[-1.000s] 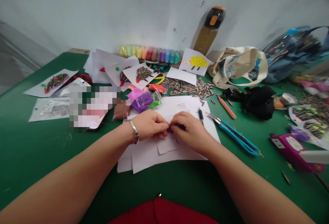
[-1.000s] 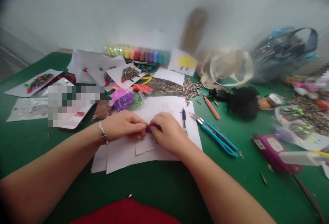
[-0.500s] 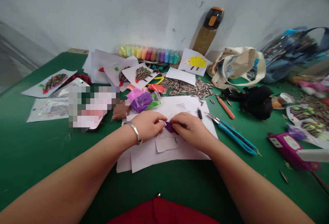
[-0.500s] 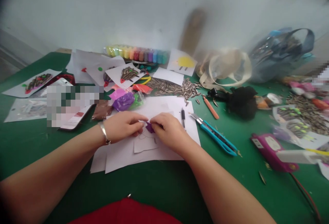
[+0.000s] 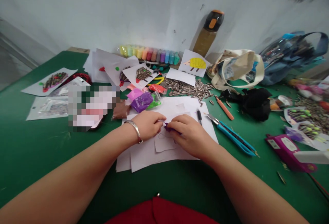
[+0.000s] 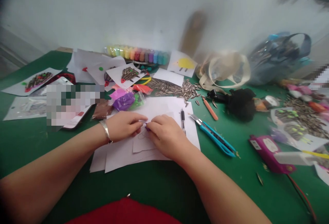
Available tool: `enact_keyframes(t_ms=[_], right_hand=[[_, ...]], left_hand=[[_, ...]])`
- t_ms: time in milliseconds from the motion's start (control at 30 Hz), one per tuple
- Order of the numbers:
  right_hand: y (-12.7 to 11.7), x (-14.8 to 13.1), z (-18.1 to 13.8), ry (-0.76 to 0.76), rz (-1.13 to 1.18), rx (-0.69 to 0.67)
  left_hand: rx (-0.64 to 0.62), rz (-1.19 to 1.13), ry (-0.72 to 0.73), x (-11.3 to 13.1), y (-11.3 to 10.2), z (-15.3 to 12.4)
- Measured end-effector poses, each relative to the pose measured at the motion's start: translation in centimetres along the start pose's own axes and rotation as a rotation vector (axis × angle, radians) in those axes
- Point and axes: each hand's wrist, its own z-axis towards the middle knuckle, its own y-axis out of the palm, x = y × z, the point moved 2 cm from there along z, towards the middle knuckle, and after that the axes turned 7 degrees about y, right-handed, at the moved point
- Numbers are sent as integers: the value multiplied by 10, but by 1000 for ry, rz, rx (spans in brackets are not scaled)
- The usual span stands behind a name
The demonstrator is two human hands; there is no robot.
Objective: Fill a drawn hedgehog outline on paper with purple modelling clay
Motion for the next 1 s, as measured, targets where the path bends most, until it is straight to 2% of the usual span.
enact_keyframes(t_ms=[133,267,367,500,767,1000], right_hand=[[7,0,2,40,-112,-15],[10,1,2,55,-193,34],[9,5,2,37,-93,24],[4,10,1,-8,16,-61],[-8,2,-6,-86,-105,-180],[-7,-1,-5,-82,-106,-176]], left_hand=[[4,-8,-19,1,0,0],[4,-27,-22,2,0,1],[-1,-47,-34,2,-1,1],[-12,-57,-42,1,-1,1],[4,-28,-37,1,-1,1],[14,47,25,1,2,-1]])
